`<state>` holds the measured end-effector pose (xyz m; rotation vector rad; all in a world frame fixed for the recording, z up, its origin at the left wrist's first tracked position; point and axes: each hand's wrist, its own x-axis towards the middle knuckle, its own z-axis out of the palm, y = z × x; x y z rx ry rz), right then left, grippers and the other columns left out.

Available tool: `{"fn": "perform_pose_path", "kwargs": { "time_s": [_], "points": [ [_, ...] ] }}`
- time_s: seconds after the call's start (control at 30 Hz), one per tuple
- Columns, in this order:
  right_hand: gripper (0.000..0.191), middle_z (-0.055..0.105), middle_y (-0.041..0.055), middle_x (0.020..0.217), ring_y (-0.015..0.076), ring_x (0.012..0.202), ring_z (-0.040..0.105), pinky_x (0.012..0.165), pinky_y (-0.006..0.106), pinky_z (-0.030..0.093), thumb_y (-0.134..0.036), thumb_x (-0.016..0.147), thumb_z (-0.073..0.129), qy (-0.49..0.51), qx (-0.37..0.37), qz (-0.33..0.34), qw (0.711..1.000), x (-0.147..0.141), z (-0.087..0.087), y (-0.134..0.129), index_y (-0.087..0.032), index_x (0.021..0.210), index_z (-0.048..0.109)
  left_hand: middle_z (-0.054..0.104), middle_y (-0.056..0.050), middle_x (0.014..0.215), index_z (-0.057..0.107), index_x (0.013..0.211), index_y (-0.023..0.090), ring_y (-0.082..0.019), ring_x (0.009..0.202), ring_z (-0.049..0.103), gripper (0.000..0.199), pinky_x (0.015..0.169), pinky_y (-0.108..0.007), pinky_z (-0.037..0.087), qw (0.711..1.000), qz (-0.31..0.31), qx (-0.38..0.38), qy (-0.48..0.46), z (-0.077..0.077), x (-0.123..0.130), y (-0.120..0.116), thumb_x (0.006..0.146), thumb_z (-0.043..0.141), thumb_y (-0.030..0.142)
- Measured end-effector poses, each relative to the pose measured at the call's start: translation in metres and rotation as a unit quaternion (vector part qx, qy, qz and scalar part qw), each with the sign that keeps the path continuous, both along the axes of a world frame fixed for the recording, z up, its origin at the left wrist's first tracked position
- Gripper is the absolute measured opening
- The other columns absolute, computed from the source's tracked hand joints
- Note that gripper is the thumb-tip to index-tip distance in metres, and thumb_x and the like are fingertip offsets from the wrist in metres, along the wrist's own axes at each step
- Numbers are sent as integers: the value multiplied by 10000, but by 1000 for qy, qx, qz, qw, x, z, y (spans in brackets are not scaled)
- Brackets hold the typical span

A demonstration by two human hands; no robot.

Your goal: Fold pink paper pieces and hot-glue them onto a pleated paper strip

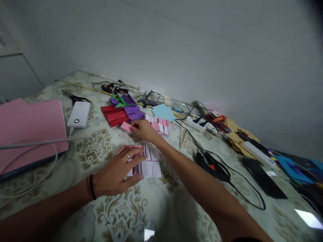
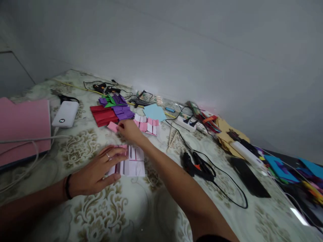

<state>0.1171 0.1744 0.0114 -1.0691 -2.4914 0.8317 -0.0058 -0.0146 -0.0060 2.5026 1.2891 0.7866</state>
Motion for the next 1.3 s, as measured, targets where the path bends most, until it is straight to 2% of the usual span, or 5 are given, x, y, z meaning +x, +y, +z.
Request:
{"fn": "perform_pose_path", "kwargs": {
  "time_s": [0.23,0.43,0.63,0.8,1.3],
  "points": [
    [365,535,-26,642,93,579,448,584,233,364,-485,931,536,22,-139,51,989,53,33,-35,-157,785,603,493,-128,1416,570,1345,237,-260,1349,490,364,1185,-451,445,961,216,156,-77,11,-14,8,987,562,307],
    [345,518,-38,681,77,623,416,606,220,347,-477,942,607,45,-221,100,969,73,55,-80,-150,836,632,547,-76,1343,707,1082,239,-203,1288,541,191,1125,-398,516,976,141,149,-69,13,-18,14,1013,530,245],
    [263,659,12,871,102,745,571,685,213,448,-409,942,683,93,-24,47,994,80,72,-113,-188,1084,668,629,-65,1172,670,1036,197,-164,1167,618,133,1029,-318,563,982,76,140,-101,18,-6,2,1006,541,191],
    [158,668,29,899,96,773,599,713,201,456,-312,972,662,69,83,139,984,83,68,-130,-160,936,680,644,-29,1072,630,942,204,-138,1067,647,59,941,-272,566,980,66,117,-148,20,0,-4,982,589,193],
    [278,669,30,811,107,654,574,614,229,379,-357,1022,561,-165,5,-62,984,183,25,-166,-165,838,639,383,-114,1635,471,1510,265,-311,1533,362,556,1278,-573,325,990,111,-46,73,-10,-8,15,983,539,431]
  ]
}}
